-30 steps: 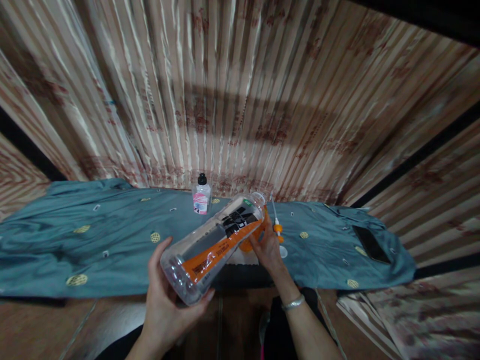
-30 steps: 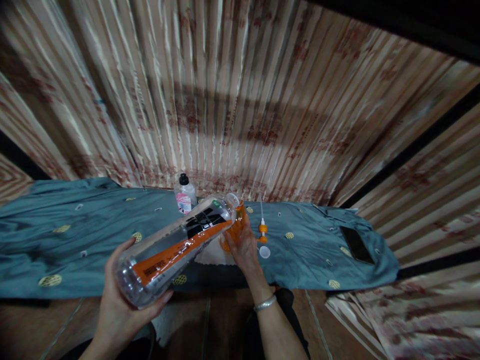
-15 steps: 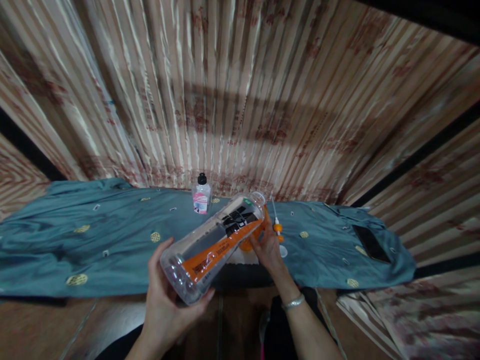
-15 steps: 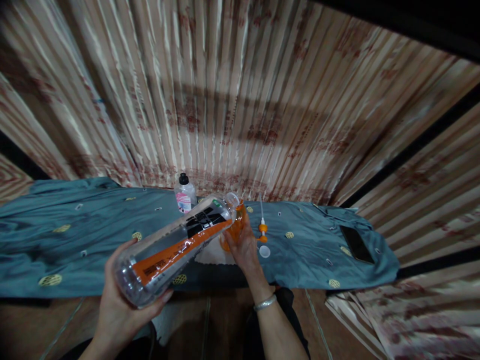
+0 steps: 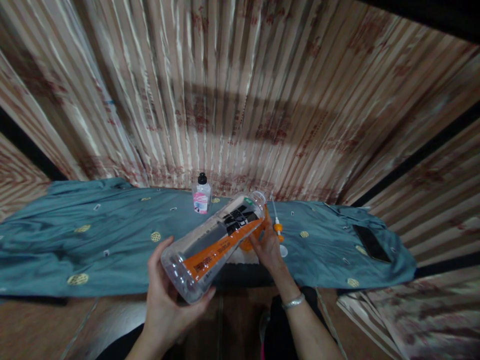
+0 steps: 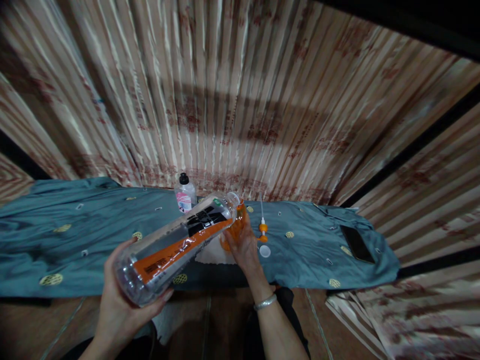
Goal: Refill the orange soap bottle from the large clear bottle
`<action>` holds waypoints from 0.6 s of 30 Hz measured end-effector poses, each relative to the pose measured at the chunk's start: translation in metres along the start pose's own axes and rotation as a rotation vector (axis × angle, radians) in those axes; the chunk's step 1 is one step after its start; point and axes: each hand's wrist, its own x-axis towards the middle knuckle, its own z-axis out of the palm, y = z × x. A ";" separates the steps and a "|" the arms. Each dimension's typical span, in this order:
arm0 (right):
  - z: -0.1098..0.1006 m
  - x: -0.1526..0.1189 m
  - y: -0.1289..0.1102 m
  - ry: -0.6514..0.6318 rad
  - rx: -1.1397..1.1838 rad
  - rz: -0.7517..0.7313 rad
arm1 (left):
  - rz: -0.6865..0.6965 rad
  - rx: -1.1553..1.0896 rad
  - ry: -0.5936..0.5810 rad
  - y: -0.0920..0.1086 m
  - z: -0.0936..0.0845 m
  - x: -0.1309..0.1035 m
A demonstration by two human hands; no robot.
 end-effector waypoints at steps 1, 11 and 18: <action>0.000 0.000 0.000 -0.003 0.002 0.001 | -0.001 0.001 0.000 0.000 0.000 0.000; -0.001 0.000 -0.001 0.000 -0.016 -0.006 | 0.002 0.027 -0.005 0.000 -0.001 0.001; -0.003 0.000 -0.002 -0.025 -0.006 0.025 | 0.007 0.012 0.003 0.002 -0.001 0.001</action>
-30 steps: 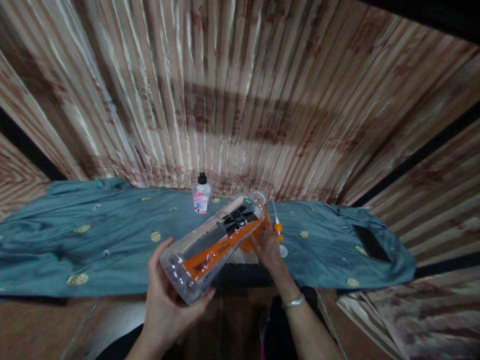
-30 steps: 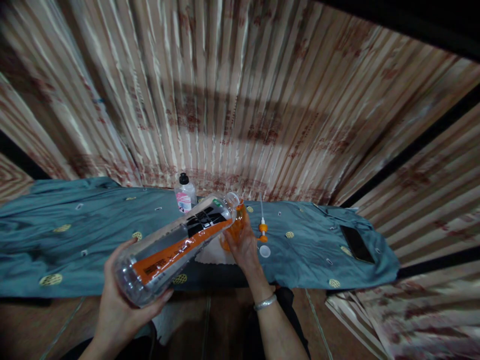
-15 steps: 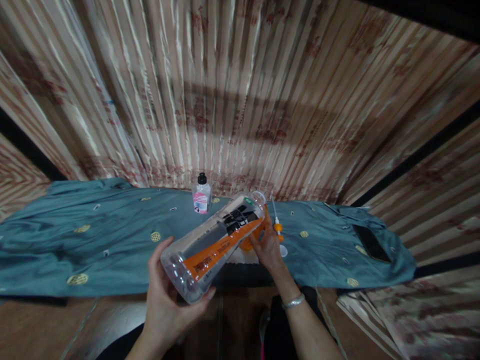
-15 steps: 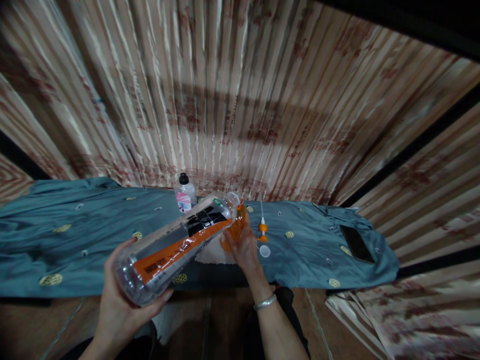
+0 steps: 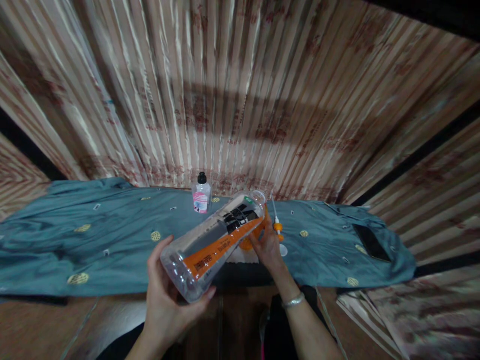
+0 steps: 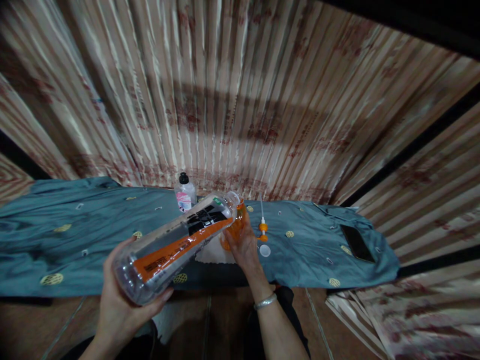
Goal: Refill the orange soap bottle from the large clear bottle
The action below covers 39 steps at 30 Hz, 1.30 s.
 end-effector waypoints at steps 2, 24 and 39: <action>0.000 0.000 0.001 0.003 -0.005 -0.001 | -0.003 -0.010 0.001 0.001 0.001 0.000; 0.003 -0.001 0.002 0.034 -0.017 -0.023 | 0.042 0.031 0.028 -0.003 0.000 0.001; 0.003 -0.002 0.004 0.026 -0.043 -0.016 | 0.122 0.117 -0.079 -0.020 -0.012 0.008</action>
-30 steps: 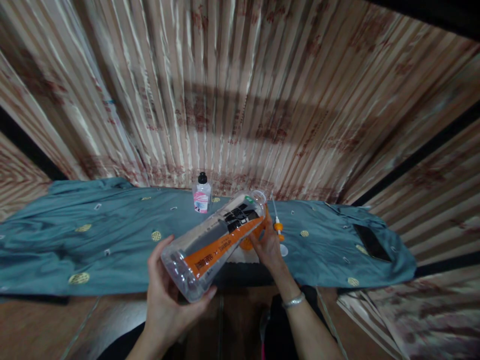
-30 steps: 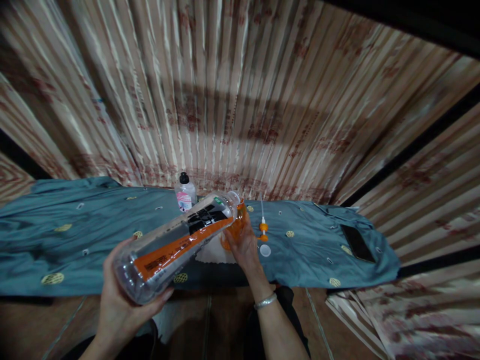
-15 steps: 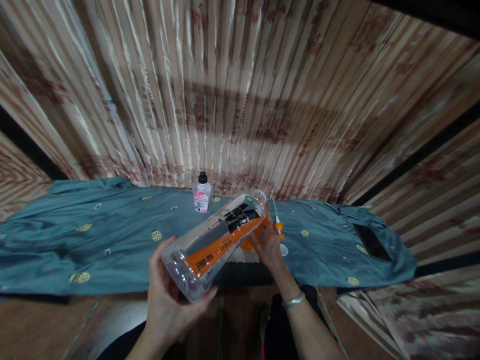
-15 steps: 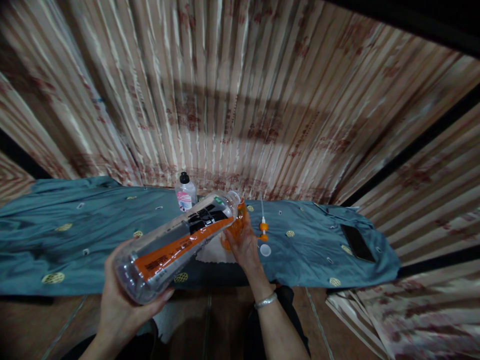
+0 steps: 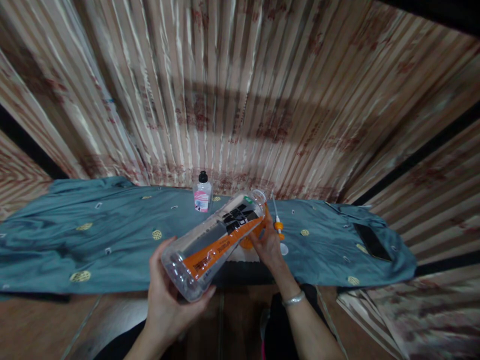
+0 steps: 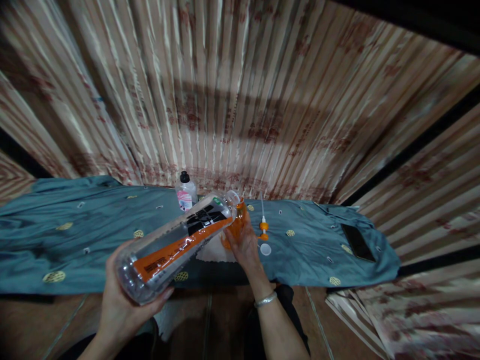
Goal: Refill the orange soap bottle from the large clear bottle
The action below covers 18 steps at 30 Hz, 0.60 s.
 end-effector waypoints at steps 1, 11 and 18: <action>0.001 0.000 0.001 0.006 0.001 0.001 | -0.005 0.011 -0.027 0.000 0.001 0.000; 0.002 0.003 -0.001 -0.001 0.044 0.027 | -0.047 -0.098 0.097 0.011 0.013 -0.007; 0.003 0.004 0.005 0.005 0.038 0.025 | 0.016 -0.056 0.077 0.000 0.013 -0.004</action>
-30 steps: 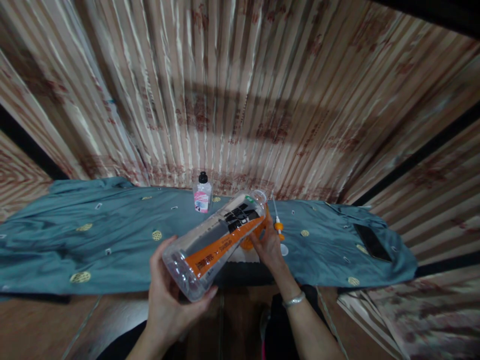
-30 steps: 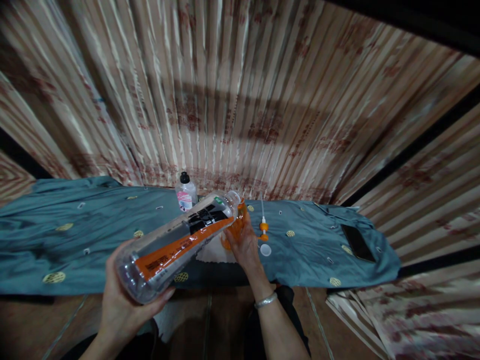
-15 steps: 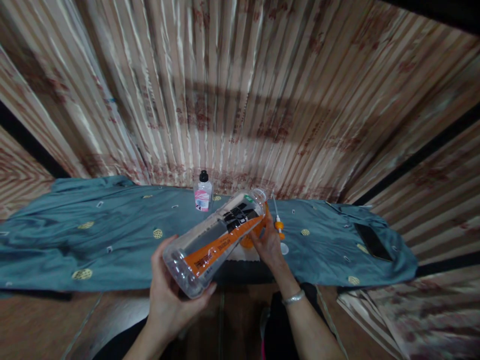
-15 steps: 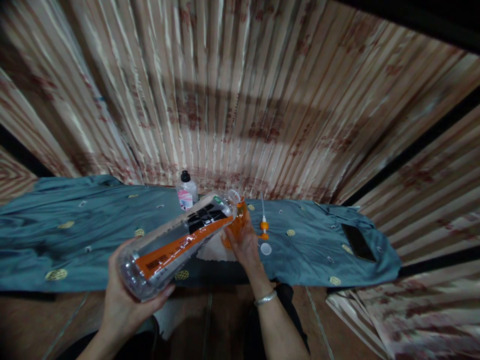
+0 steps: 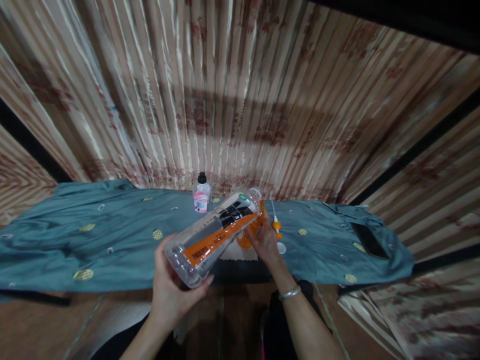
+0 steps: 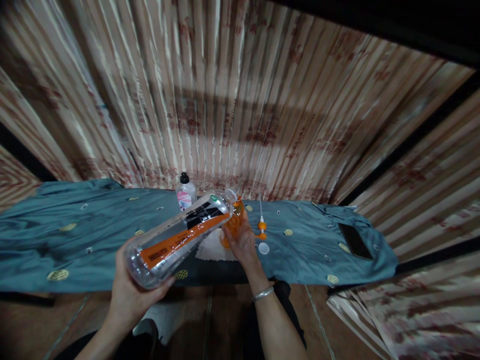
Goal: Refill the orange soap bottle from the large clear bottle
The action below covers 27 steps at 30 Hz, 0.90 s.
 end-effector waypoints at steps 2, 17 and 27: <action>-0.001 0.000 0.001 -0.013 -0.003 0.000 | 0.038 0.022 -0.005 -0.004 -0.001 0.003; -0.002 0.007 -0.007 0.006 0.072 0.033 | -0.018 0.003 -0.093 -0.009 -0.005 0.007; -0.002 0.011 -0.007 -0.003 0.112 0.074 | 0.034 0.001 -0.062 -0.006 -0.005 0.010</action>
